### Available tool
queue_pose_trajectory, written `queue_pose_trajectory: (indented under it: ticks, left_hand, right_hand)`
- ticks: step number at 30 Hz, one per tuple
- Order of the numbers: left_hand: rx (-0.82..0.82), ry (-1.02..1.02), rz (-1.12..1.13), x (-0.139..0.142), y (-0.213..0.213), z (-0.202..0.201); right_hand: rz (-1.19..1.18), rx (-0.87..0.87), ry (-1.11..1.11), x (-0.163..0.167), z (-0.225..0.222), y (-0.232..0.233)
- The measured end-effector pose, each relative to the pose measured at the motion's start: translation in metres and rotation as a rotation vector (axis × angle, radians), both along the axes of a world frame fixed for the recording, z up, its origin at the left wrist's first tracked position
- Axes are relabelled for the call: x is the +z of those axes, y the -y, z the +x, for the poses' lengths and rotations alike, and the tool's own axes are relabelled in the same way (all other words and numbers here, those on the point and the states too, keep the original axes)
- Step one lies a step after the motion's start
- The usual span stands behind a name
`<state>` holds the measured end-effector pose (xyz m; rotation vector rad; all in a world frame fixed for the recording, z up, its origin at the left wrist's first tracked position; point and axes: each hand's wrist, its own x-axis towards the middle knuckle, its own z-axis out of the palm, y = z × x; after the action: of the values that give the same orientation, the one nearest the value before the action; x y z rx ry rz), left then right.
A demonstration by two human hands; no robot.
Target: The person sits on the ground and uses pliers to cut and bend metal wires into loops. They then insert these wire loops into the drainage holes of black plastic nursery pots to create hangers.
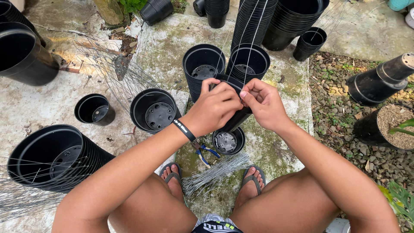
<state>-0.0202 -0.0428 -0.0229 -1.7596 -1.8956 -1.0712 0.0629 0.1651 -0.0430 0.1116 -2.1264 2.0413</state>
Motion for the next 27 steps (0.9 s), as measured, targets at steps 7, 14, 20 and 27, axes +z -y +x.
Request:
queue_pose_trajectory:
  ticks: [7,14,20,27]
  left_hand:
    - [0.094,0.309,0.028,0.003,0.004,-0.004]
    - [-0.128,0.839,-0.124,0.013,0.010,-0.020]
    - [-0.256,0.815,-0.372,0.017,0.015,-0.030]
    - [-0.281,0.777,-0.367,0.014,0.014,-0.027]
  right_hand:
    - [0.660,0.111,-0.128,0.032,0.014,-0.004]
    - [0.893,0.138,-0.088,0.047,0.018,0.003]
    - [0.980,0.268,-0.244,0.052,0.023,0.007]
    - [0.987,0.291,-0.214,0.049,0.024,0.006]
